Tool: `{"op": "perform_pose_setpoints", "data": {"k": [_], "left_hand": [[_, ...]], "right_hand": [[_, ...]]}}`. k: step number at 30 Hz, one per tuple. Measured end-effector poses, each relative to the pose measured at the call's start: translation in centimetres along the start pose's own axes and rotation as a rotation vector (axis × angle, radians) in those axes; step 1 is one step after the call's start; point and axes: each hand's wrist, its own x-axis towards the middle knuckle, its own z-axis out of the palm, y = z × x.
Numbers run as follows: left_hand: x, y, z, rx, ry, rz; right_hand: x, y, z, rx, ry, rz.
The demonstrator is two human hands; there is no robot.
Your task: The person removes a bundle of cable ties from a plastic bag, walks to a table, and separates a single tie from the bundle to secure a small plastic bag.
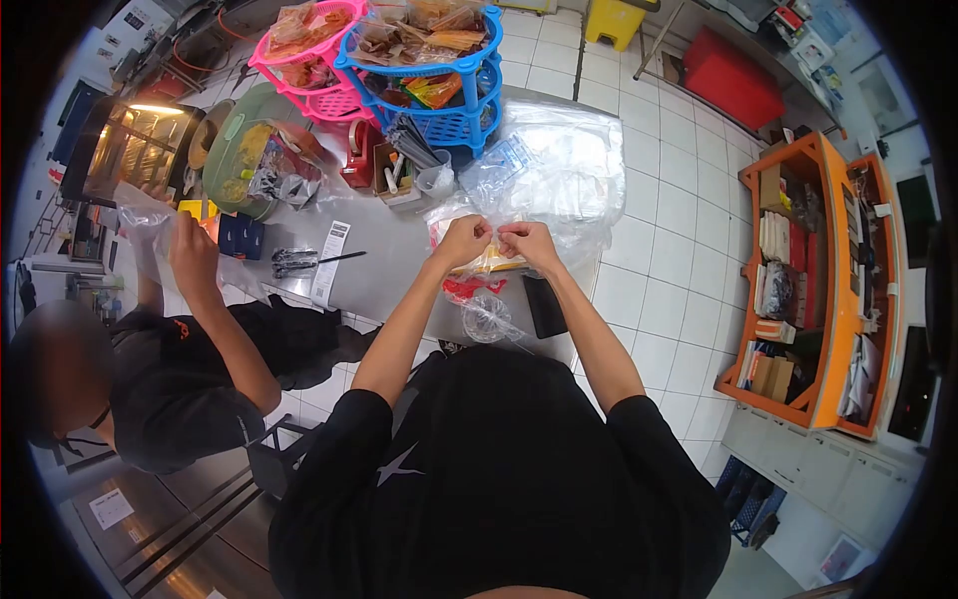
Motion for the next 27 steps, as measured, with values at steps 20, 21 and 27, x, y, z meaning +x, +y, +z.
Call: {"op": "perform_pose_setpoints", "data": {"k": [20,21,27], "left_hand": [[0.4,-0.3,-0.6,-0.003,-0.051,-0.04],[0.4,0.0,-0.6,-0.003,-0.041,-0.041],[0.4,0.2,-0.4,0.008,-0.035,-0.041]], "right_hand": [[-0.4,-0.5,-0.1,0.037,-0.04,0.021],[-0.4,-0.7,0.0,0.037,-0.04,0.021],[-0.4,-1.0,0.5,-0.025,-0.065,0.022]]}}
